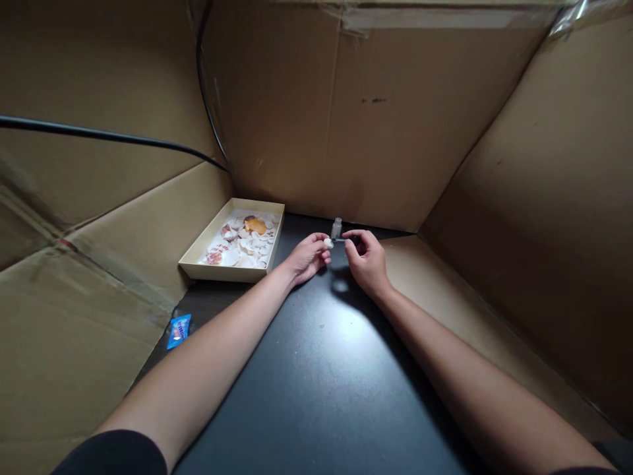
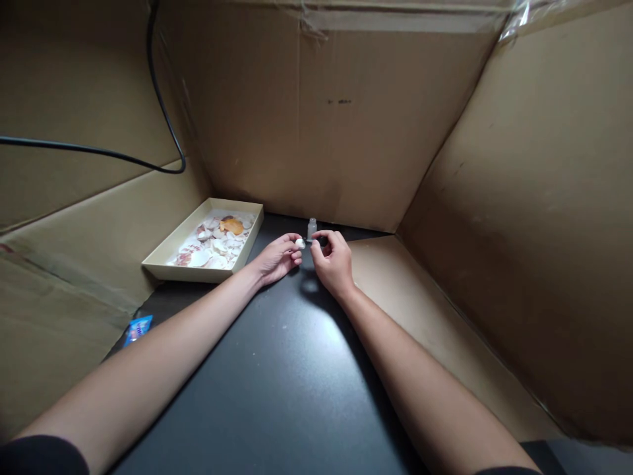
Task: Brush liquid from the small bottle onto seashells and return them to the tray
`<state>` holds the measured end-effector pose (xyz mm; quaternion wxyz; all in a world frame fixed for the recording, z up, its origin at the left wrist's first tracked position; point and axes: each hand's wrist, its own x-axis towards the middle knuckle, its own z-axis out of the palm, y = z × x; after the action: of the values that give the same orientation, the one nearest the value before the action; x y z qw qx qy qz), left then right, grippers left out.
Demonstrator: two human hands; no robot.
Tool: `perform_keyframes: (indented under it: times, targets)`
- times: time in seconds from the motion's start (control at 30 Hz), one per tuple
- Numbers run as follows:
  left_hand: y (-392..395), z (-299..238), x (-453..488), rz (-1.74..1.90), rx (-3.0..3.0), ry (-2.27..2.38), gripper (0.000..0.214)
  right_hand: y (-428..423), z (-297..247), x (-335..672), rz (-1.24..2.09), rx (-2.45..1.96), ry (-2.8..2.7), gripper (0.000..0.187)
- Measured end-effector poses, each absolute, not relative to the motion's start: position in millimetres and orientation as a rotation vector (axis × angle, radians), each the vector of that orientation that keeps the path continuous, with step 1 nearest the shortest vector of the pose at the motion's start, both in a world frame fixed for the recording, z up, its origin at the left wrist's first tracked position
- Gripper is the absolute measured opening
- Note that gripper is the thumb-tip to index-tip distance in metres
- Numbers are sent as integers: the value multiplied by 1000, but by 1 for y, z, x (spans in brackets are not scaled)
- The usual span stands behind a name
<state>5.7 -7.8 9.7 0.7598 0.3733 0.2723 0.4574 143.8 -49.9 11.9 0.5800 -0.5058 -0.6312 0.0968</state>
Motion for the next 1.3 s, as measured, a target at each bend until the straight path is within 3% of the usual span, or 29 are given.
perform_keyframes:
  times: [1.3]
  targets:
    - [-12,14,5,984,823,597,27,-50,11,143,368,-1172,-1478,10]
